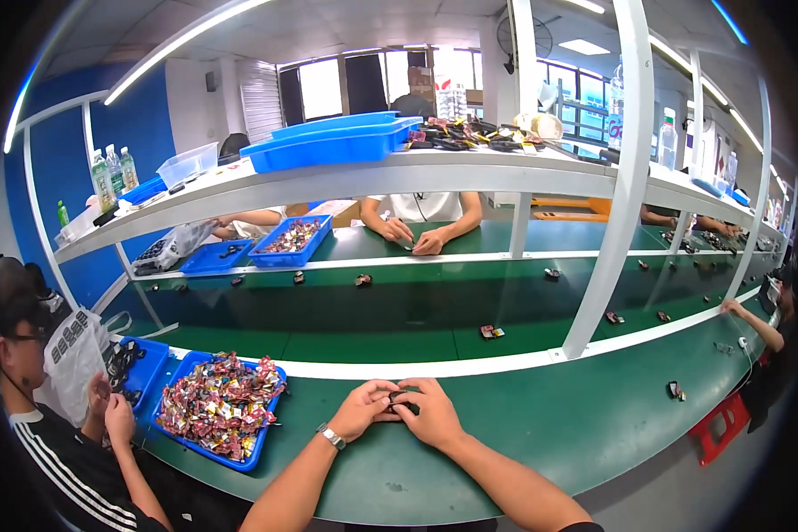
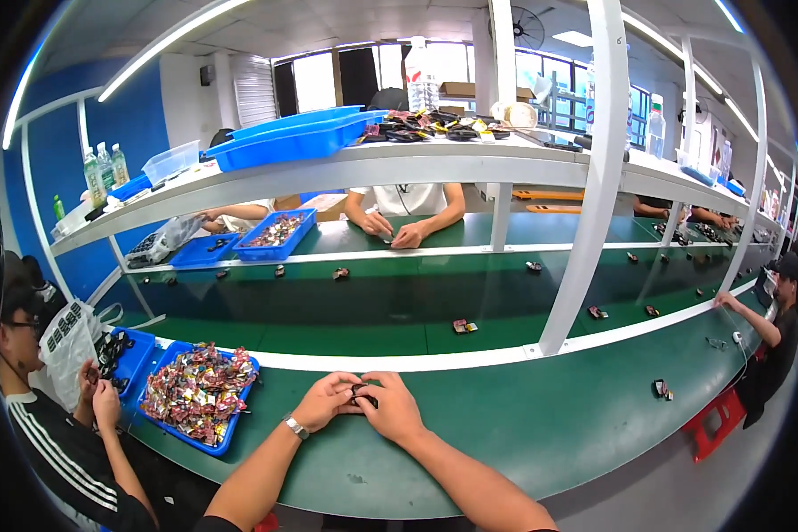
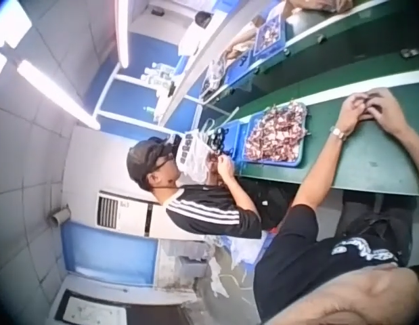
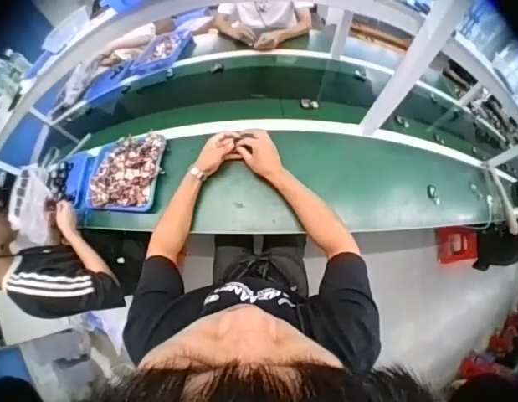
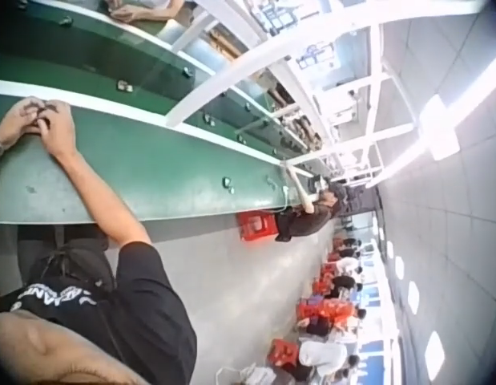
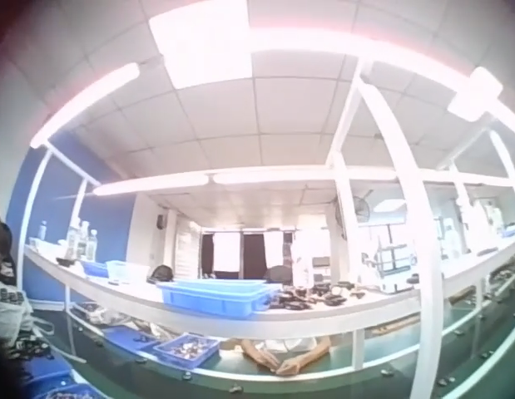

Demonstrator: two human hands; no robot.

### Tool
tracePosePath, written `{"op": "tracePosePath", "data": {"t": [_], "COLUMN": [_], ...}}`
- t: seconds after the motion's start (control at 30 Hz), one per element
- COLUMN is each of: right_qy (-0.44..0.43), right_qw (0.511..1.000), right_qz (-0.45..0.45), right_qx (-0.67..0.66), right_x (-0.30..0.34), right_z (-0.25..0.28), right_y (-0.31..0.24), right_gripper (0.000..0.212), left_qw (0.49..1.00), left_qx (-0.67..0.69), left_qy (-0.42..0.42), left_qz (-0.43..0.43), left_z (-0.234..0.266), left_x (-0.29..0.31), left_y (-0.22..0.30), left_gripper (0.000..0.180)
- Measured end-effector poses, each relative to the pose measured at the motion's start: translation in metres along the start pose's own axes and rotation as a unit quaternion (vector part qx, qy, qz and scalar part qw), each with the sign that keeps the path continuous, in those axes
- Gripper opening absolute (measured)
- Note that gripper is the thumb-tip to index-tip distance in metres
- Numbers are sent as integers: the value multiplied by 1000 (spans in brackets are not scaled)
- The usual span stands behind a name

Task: Sorting small electronic components or toy car parts on a factory assembly line conveyor belt.

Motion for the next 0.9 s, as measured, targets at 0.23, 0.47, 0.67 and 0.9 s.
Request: {"op": "tracePosePath", "data": {"t": [0.23,0.47,0.67,0.9], "right_qy": [11,15,-1,3], "right_qw": [1000,999,999,1000], "right_qz": [-3,-24,32,10], "right_qx": [-15,-32,0,-18], "right_x": [2,4,1,1], "right_z": [-2,-6,-1,0], "right_y": [1,5,-6,3], "right_gripper": [14,18,17,15], "left_qw": [1000,1000,998,998], "left_qx": [4,-1,-4,5], "left_qy": [23,29,54,53], "left_qz": [-6,-10,-14,-15], "left_z": [3,-1,3,-1], "left_x": [-1,1,2,3], "left_y": [0,3,3,8], "left_gripper": [23,21,22,21]}}
Point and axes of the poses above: each hand's wrist, its own x-axis away from the middle knuckle, its own z-axis out of the back of the hand, y = z × x, the point moved 8 cm from there along -x, towards the middle knuckle, and after that the axes turned 5 degrees about -y, right-handed, at the moved point
